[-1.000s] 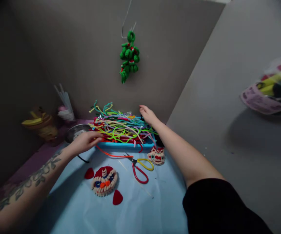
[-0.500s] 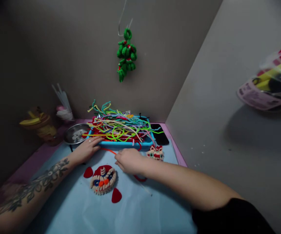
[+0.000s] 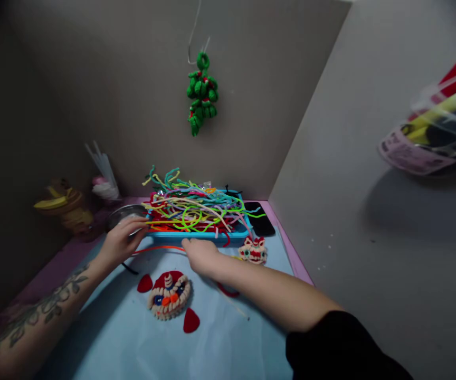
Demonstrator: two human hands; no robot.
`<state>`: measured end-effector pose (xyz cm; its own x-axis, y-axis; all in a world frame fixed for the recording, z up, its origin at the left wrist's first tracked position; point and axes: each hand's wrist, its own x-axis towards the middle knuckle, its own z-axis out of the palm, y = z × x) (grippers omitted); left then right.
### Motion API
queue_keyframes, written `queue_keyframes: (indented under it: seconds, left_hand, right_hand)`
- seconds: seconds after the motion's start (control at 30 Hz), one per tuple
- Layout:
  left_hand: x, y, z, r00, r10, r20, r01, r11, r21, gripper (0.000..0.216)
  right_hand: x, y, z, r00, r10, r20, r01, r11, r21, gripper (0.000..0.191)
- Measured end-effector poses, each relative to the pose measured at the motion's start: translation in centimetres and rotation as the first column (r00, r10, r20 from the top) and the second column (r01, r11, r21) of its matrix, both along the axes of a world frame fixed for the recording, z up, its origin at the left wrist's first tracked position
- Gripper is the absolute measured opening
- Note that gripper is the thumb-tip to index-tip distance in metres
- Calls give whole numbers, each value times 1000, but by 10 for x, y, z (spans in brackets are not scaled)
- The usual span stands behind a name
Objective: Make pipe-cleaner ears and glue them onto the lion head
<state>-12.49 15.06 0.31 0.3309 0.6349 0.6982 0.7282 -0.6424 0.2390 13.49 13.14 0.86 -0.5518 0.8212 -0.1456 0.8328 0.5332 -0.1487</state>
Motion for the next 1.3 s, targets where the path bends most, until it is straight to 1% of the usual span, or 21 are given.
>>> queue_keyframes:
  seconds: [0.1, 0.13, 0.17, 0.2, 0.27, 0.33, 0.37, 0.43, 0.53, 0.6, 0.67, 0.77, 0.83, 0.9, 0.97, 1.03, 1.07, 1.13, 1.17, 1.23, 1.3]
  left_hand:
    - [8, 0, 10, 985, 79, 152, -91, 993, 72, 14]
    - [15, 3, 15, 982, 85, 168, -102, 990, 95, 14]
    - [24, 8, 20, 986, 74, 147, -90, 990, 105, 15]
    - [34, 16, 26, 995, 42, 93, -51, 994, 100, 16]
    - [58, 37, 36, 993, -58, -99, 59, 998, 7, 21]
    - [81, 60, 42, 940, -120, -318, 102, 992, -73, 27]
    - [90, 71, 44, 908, -111, -403, 82, 993, -90, 30]
    - [103, 87, 45, 856, -69, -512, 20, 995, -102, 28]
    - [107, 97, 42, 813, -24, -582, -31, 996, -85, 20]
    - [105, 96, 43, 842, 18, -540, -64, 996, -67, 21]
    - [99, 93, 52, 906, 67, -418, -104, 992, -65, 23]
    - [87, 87, 79, 977, 132, -166, -145, 987, -69, 23]
    - [76, 81, 105, 976, 217, 26, -216, 976, -35, 25]
    - [65, 71, 129, 941, 274, 198, -285, 958, 31, 32]
    - [54, 57, 148, 920, 300, 252, -326, 943, 67, 39]
    - [46, 40, 157, 920, 329, 213, -354, 931, 92, 37]
    - [42, 30, 158, 928, 334, 163, -351, 932, 90, 34]
    - [34, 12, 151, 940, 332, 72, -337, 940, 58, 27]
    - [31, 3, 144, 943, 329, 43, -330, 944, 18, 25]
    - [24, -13, 125, 934, 353, 52, -350, 935, -58, 23]
    - [19, -26, 107, 924, 376, 71, -365, 922, -130, 24]
  right_hand:
    - [14, 1, 18, 996, -5, -93, 19, 988, 151, 33]
    - [18, 4, 23, 994, -7, -105, 28, 979, 202, 32]
    - [21, 8, 26, 994, -5, -106, 31, 969, 246, 33]
    - [22, 12, 27, 995, -5, -100, 33, 959, 281, 35]
    - [23, 22, 27, 998, -3, -70, 25, 949, 315, 40]
    - [23, 33, 22, 999, -2, -33, 12, 955, 296, 44]
    - [23, 39, 19, 1000, -1, -16, 6, 963, 269, 46]
    - [26, 50, 13, 1000, -8, -3, 8, 979, 203, 46]
    - [36, 69, 3, 999, 18, -40, -13, 993, 119, 45]
    - [42, 83, -2, 997, 45, -70, -41, 998, 51, 45]
    - [46, 97, -7, 994, 40, -105, -43, 999, -26, 46]
    - [43, 118, -13, 987, -51, -156, 30, 991, -133, 48]
    - [38, 130, -17, 976, -138, -169, 108, 979, -173, 45]
    - [32, 139, -22, 968, -182, -170, 151, 972, -179, 43]
    - [27, 143, -25, 967, -193, -164, 165, 971, -174, 42]
    - [26, 142, -24, 970, -182, -161, 154, 972, -176, 42]
    - [26, 140, -23, 973, -166, -163, 136, 974, -178, 42]
    - [29, 131, -17, 979, -120, -167, 89, 979, -183, 42]
    - [32, 124, -13, 981, -94, -169, 63, 982, -180, 41]
    - [37, 109, -5, 982, -34, -187, 6, 989, -147, 39]
    - [44, 92, 4, 973, 29, -231, -46, 997, -69, 39]
